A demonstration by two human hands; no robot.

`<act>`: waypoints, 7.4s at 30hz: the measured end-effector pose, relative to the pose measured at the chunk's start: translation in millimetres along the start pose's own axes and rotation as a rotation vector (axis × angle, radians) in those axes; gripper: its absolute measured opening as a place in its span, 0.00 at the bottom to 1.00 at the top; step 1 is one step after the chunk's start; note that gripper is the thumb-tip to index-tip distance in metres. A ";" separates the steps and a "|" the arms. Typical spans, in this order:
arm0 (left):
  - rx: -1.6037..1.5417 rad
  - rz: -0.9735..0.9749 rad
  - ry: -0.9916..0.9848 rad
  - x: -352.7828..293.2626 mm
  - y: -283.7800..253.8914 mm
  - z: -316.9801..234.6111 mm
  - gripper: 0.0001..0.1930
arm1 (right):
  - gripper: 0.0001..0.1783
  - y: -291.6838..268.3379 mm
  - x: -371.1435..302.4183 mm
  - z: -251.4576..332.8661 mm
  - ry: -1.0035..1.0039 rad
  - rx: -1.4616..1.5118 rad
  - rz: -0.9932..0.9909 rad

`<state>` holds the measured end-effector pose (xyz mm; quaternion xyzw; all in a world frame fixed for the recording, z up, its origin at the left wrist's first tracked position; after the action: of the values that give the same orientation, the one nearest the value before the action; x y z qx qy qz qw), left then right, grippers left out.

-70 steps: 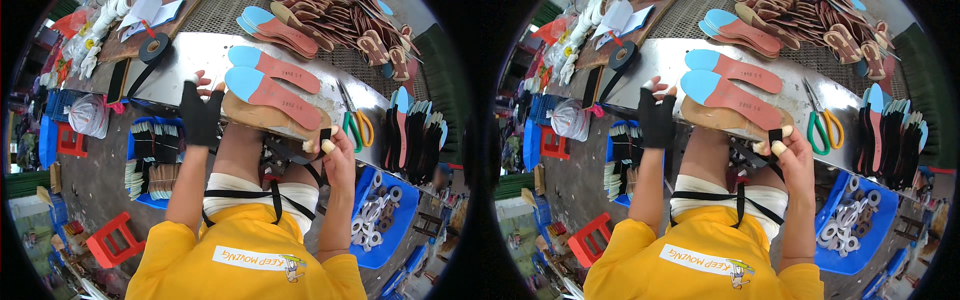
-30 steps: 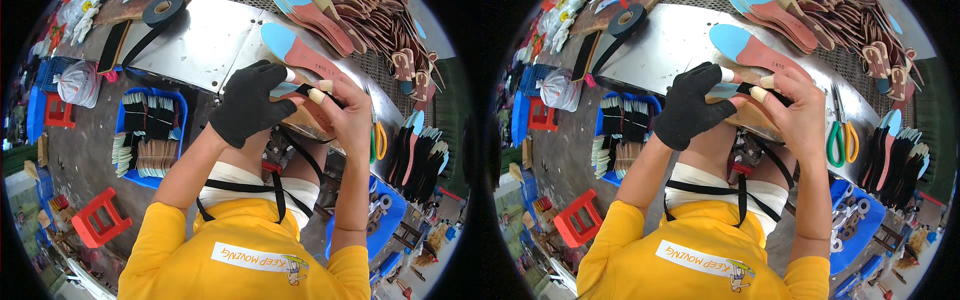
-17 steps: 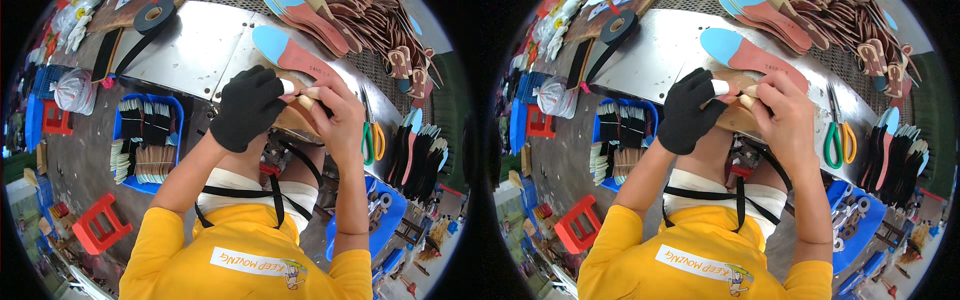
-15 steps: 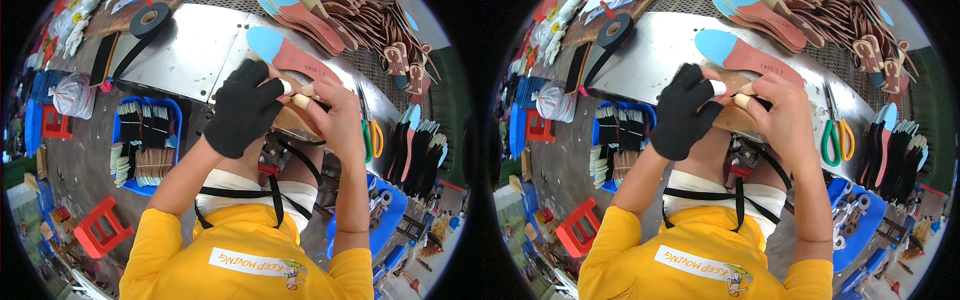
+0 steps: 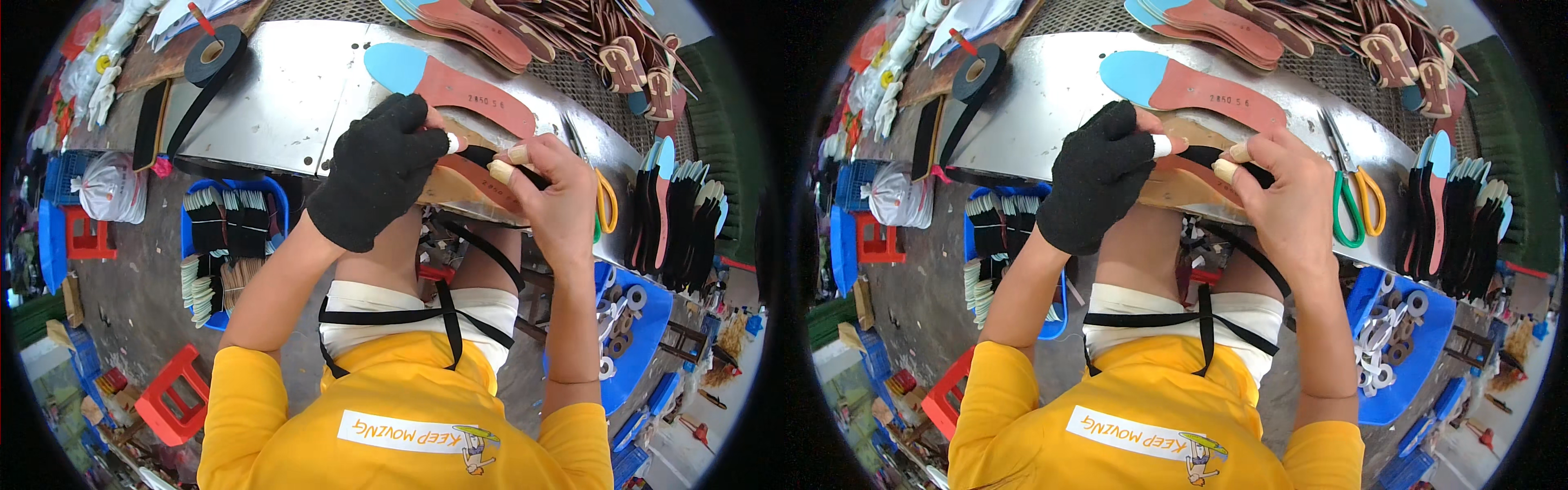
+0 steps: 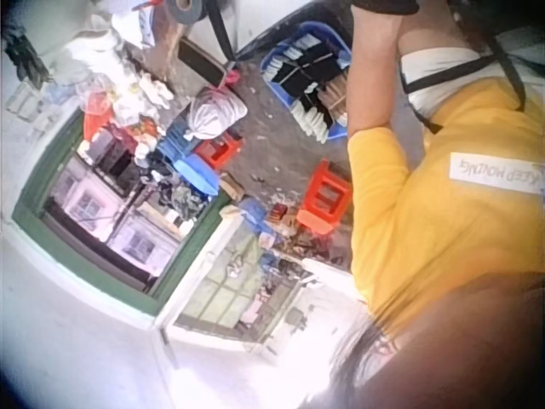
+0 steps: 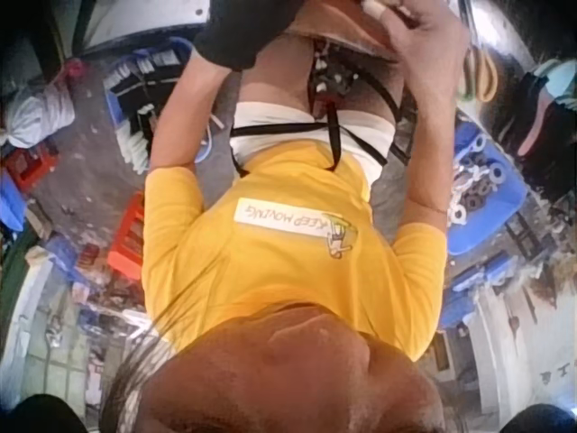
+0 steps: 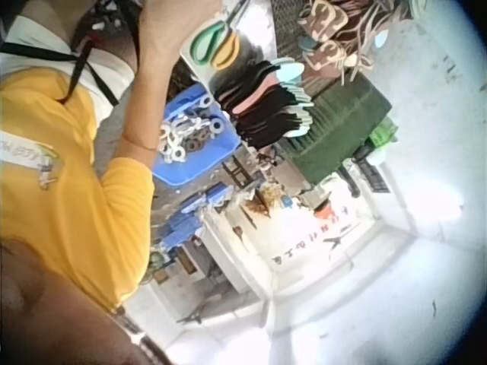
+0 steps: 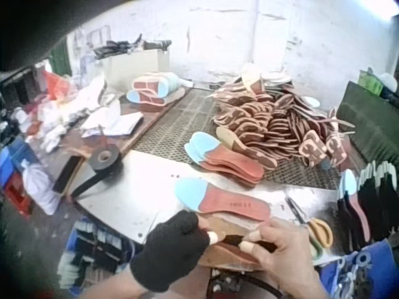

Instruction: Applying adhesive tape and trimming insoles for shoe manufacturing.

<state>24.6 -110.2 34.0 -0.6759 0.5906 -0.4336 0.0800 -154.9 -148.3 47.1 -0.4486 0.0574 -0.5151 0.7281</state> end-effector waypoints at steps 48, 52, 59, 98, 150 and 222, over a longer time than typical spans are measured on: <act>0.120 0.826 0.117 -16.1 6.8 -65.2 0.13 | 0.20 -67.2 -50.1 -22.7 0.219 0.467 0.427; -0.189 0.892 -0.397 -23.9 -22.0 -50.8 0.17 | 0.13 -75.2 -62.4 -18.4 0.301 0.556 0.430; -0.799 0.419 -0.713 -46.6 -29.6 -48.6 0.15 | 0.10 -41.4 -116.3 0.2 0.482 0.964 -0.099; -1.215 0.307 -0.654 -58.2 29.9 -27.0 0.14 | 0.19 -13.9 -59.4 19.5 0.163 0.793 0.247; -1.795 -0.008 -0.843 -85.1 67.9 -18.1 0.08 | 0.29 1.0 -164.8 -6.6 0.507 0.672 0.100; -1.147 0.447 -0.815 -61.4 63.0 -31.5 0.38 | 0.05 12.5 -86.9 -13.5 0.413 0.922 0.117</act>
<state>-38.3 -62.3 -16.0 -0.5823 0.7717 0.2555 0.0135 -193.8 -85.8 -2.6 0.0345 -0.0082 -0.5231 0.8516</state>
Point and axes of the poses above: each hand's wrist, its own x-axis towards the middle knuckle, its own y-axis out of the palm, z = x × y, the point moved 6 cm from there along x, towards the middle knuckle, and after that the axes turned 10 degrees about -y, right-handed, at the moved point
